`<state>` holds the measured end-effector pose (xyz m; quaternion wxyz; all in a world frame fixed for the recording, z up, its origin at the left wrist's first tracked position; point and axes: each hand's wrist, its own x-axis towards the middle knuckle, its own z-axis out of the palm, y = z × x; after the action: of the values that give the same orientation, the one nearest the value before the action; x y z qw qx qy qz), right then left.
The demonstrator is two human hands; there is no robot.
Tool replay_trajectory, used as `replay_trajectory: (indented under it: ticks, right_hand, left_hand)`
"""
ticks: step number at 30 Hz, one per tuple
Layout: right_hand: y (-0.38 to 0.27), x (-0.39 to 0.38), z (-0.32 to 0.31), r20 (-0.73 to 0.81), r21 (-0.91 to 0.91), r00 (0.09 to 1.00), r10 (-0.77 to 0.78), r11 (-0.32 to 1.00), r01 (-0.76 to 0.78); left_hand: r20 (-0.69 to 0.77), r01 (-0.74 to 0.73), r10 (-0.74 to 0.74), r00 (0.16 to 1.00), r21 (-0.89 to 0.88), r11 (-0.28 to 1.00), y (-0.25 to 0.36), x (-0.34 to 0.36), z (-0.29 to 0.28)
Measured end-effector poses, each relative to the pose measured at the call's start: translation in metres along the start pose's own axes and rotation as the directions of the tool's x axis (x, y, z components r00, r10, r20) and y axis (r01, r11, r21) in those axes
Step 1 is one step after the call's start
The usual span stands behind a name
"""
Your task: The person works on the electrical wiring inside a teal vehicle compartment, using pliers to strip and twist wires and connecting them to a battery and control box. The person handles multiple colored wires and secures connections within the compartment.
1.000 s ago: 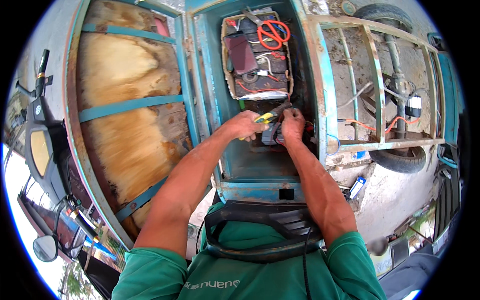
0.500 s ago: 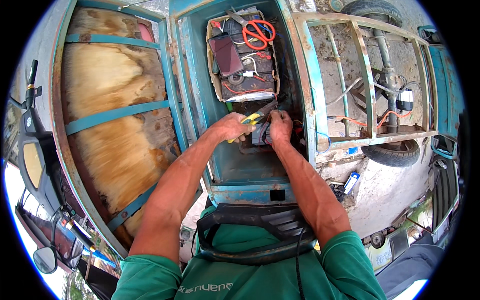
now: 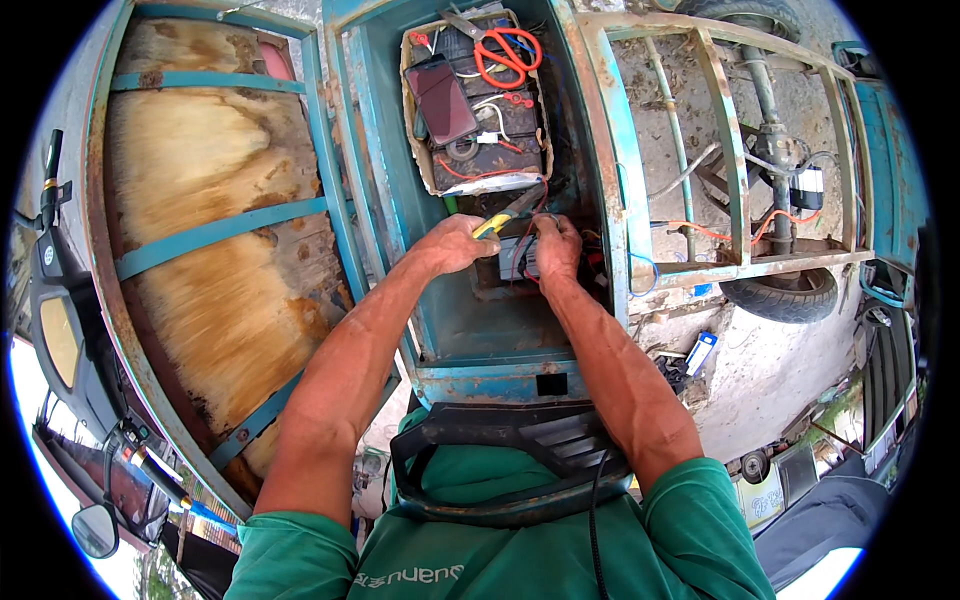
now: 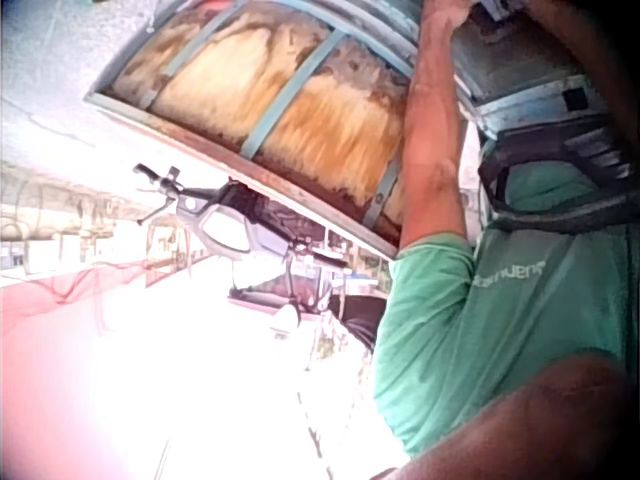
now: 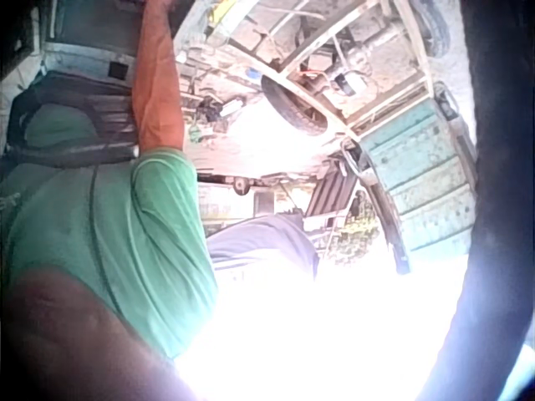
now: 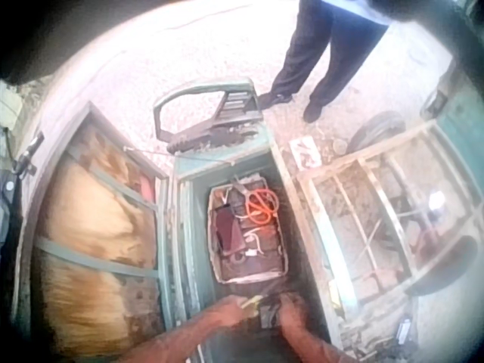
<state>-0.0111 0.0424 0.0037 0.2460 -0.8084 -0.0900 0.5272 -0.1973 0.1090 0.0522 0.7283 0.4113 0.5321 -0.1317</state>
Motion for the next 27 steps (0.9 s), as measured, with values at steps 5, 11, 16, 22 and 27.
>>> replay_trajectory:
  ticks: [5, 11, 16, 22, 27]
  right_hand:
    - [-0.014, -0.013, 0.001, 0.014, -0.033, 0.998, -0.063, 0.997, 0.063]
    - [-0.021, -0.017, 0.000, 0.111, -0.053, 0.994, 0.014, 0.999, -0.008]
    - [-0.023, -0.020, -0.002, 0.220, -0.079, 0.971, 0.093, 0.994, -0.078]
    - [-0.034, -0.027, -0.002, 0.232, -0.103, 0.966, 0.115, 0.990, -0.093]
    - [-0.032, -0.024, -0.001, 0.222, -0.124, 0.967, 0.125, 0.987, -0.099]
  left_hand:
    - [-0.026, -0.084, 0.086, 0.996, 0.066, 0.994, 0.005, -0.004, -0.001]
    - [-0.235, -0.367, 0.405, 0.884, 0.189, 0.911, -0.003, 0.002, 0.006]
    - [-0.368, -0.338, 0.432, 0.824, 0.293, 0.894, -0.010, 0.013, 0.014]
    - [-0.344, -0.309, 0.379, 0.859, 0.243, 0.920, -0.006, 0.017, 0.026]
    - [-0.381, -0.385, 0.435, 0.816, 0.203, 0.900, -0.010, 0.024, 0.030]
